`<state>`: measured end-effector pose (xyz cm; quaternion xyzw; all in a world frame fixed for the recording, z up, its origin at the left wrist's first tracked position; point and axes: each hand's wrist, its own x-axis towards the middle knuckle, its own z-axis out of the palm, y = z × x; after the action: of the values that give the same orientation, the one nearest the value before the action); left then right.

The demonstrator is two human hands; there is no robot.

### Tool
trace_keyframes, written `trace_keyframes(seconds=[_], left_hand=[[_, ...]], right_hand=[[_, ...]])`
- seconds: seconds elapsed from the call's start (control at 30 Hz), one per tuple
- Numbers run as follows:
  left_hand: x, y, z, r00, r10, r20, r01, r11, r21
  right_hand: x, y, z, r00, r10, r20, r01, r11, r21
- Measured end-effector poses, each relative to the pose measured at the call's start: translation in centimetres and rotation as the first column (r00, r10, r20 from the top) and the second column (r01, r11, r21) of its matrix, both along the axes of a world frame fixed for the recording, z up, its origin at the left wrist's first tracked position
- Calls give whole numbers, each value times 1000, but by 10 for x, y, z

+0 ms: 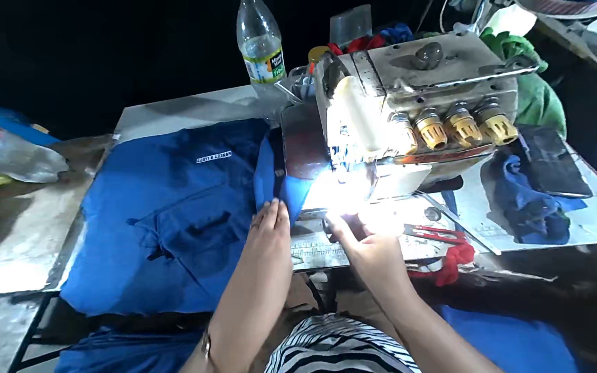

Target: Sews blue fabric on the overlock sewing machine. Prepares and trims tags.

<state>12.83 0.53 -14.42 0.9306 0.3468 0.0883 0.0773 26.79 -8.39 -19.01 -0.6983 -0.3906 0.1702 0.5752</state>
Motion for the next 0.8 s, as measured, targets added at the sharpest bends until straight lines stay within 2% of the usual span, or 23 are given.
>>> trace_keyframes(seconds=[0.1, 0.17, 0.27, 0.33, 0.43, 0.53, 0.6, 0.67, 0.7, 0.73, 0.8], left_hand=[[6, -43, 15, 999, 25, -34, -30, 990, -140], [13, -58, 4, 999, -32, 42, 40, 980, -195], [32, -68, -22, 952, -160, 260, 211, 960, -182], [42, -67, -28, 919, -201, 339, 266, 951, -157], [43, -58, -33, 906, -199, 373, 237, 970, -58], [36, -39, -29, 889, -192, 415, 211, 978, 0], [27, -22, -28, 862, -257, 436, 275, 961, 24], [16, -2, -29, 830, -408, 381, 429, 903, 33], [12, 9, -26, 811, -479, 335, 493, 869, 50], [7, 21, -21, 786, -543, 294, 551, 832, 65], [-5, 45, -5, 756, -627, 190, 619, 778, 108]], right_hand=[[-4, -7, 4, 997, 46, -65, -51, 996, -79], [3, -12, 4, 991, 25, -131, -41, 992, -122], [26, -18, 2, 984, -81, -161, 55, 986, -159], [42, -20, -1, 987, -150, -62, 140, 980, -145], [48, -20, -9, 985, -175, -8, 172, 975, -142], [40, -12, -13, 975, -206, -84, 195, 972, -129], [30, -15, -15, 976, -199, -93, 196, 980, -46], [12, -30, -13, 998, -61, 29, 57, 990, 127], [3, -38, -7, 993, 50, 110, -77, 964, 253], [-5, -42, 1, 972, 132, 192, -197, 906, 374], [-14, -50, 30, 926, 208, 315, -348, 793, 501]])
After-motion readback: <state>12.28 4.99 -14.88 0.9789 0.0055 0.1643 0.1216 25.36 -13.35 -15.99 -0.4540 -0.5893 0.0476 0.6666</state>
